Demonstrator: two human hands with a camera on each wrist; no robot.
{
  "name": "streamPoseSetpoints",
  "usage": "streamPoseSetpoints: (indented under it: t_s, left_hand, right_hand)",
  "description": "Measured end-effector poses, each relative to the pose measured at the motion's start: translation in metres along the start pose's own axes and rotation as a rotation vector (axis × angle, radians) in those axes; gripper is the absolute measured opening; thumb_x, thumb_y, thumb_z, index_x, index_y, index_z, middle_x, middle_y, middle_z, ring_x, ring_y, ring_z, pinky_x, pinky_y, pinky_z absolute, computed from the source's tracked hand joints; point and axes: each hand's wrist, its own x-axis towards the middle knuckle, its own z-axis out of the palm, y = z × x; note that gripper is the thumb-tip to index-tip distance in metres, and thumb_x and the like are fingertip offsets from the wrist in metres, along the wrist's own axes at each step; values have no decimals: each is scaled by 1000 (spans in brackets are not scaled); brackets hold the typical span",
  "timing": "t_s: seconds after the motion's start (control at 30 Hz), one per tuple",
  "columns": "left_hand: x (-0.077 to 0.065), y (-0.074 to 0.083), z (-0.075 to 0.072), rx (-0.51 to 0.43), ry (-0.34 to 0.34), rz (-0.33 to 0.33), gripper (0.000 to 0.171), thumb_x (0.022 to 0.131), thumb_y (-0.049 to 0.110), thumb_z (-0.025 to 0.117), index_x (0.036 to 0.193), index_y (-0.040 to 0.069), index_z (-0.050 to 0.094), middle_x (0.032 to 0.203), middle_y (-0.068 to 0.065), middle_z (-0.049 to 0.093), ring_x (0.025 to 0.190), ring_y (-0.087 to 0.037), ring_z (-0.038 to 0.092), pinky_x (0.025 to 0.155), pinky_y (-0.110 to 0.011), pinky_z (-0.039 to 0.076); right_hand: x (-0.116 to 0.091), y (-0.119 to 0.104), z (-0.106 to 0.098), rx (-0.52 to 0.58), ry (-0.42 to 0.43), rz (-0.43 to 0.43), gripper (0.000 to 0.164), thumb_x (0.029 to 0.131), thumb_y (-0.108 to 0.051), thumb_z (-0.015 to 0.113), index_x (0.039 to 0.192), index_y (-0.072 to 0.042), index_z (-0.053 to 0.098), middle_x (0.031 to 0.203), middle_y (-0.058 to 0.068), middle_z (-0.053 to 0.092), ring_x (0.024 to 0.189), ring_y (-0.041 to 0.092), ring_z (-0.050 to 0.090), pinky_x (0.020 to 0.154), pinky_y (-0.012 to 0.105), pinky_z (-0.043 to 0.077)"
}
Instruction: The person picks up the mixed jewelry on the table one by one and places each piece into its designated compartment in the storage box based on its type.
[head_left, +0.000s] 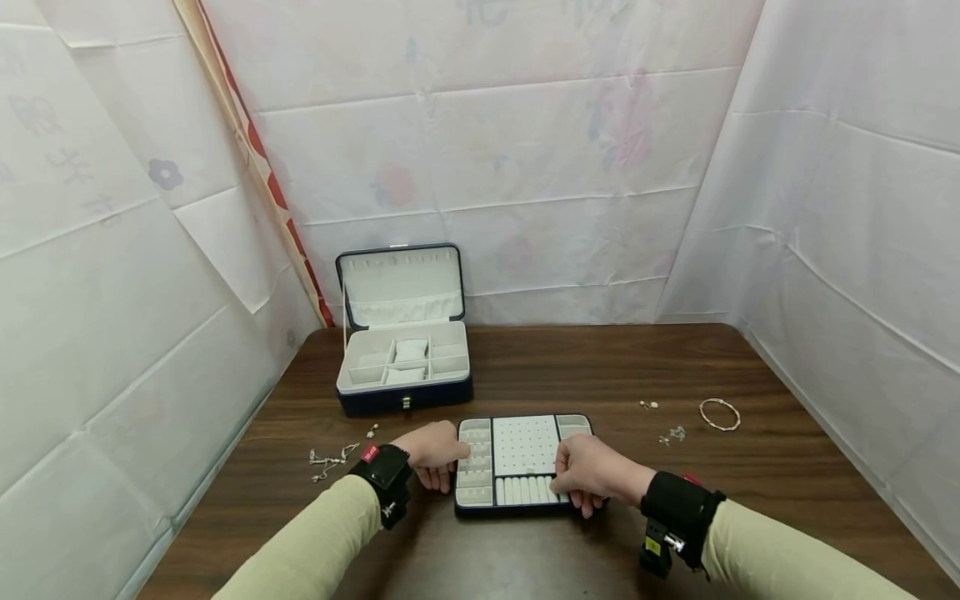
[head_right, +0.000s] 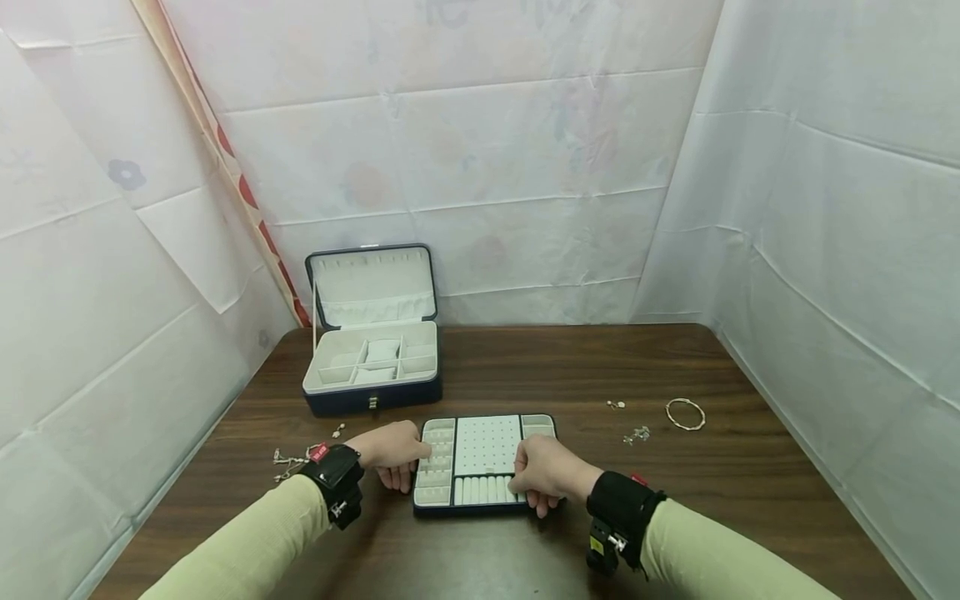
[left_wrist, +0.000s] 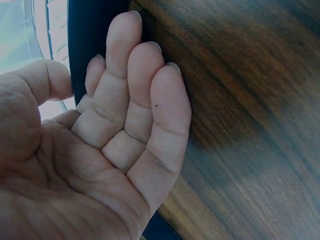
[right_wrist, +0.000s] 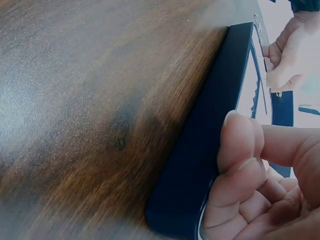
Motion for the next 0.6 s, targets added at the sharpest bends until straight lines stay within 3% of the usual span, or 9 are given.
streamPoseSetpoints:
  t_s: [0.6]
  left_hand:
    - [-1,1,0,4,-2,1,35,98,24,54,75,0,65,58,-9,70,52,-22,67,54,-39,60]
  right_hand:
    - [-3,-3,-2,-19,-17,-28,18,91,-7,73,80,-7,59,53,3,60,38,9,55,37,21,40]
